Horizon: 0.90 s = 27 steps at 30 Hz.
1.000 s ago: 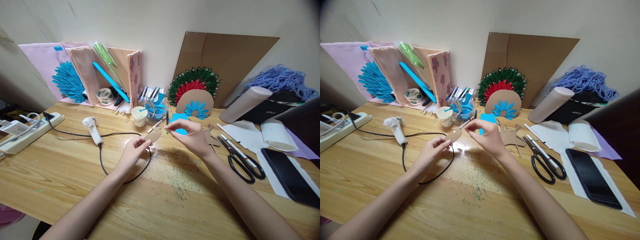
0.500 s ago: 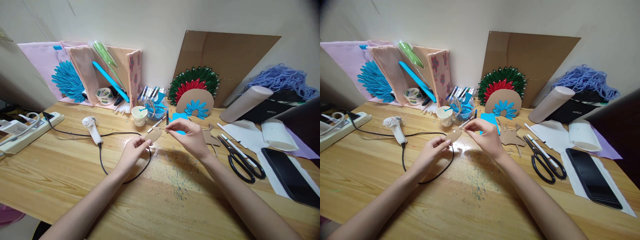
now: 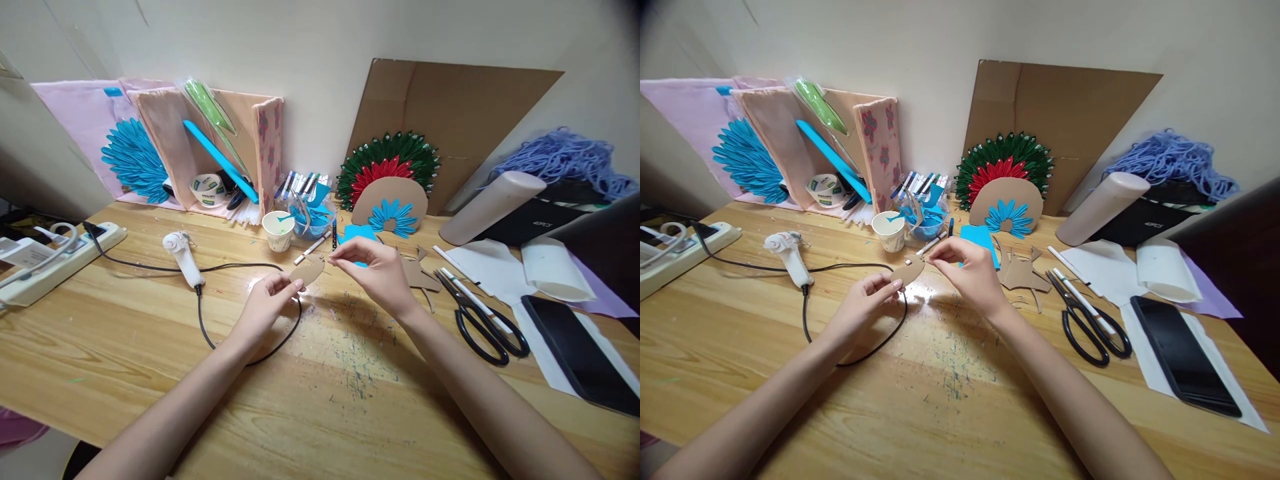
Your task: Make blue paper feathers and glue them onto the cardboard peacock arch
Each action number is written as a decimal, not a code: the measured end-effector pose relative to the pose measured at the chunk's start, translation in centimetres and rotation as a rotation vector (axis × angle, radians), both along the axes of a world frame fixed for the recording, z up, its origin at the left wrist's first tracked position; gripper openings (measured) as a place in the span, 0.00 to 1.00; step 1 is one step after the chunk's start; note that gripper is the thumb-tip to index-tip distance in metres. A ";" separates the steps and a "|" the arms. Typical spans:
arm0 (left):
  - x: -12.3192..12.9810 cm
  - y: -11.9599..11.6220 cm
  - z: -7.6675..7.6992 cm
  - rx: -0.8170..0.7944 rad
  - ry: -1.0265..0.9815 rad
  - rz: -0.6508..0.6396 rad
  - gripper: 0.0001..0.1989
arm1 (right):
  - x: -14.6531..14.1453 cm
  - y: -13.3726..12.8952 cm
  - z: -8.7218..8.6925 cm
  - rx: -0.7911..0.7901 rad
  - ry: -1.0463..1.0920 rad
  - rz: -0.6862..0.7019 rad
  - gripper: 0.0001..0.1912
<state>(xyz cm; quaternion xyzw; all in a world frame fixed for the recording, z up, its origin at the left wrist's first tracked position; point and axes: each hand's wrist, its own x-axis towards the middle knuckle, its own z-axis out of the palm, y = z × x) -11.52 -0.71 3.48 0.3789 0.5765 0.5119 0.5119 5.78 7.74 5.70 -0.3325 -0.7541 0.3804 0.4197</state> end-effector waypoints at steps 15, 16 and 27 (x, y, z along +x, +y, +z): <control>0.2 -0.1 0.0 -0.009 0.008 0.006 0.13 | 0.0 0.1 -0.1 0.020 -0.034 -0.009 0.02; 0.2 -0.1 0.0 -0.008 0.008 0.008 0.13 | 0.0 0.1 -0.1 0.018 -0.033 -0.009 0.02; -0.1 0.0 -0.2 -0.001 -0.009 0.004 0.11 | 0.1 0.7 0.2 -0.154 0.006 0.020 0.07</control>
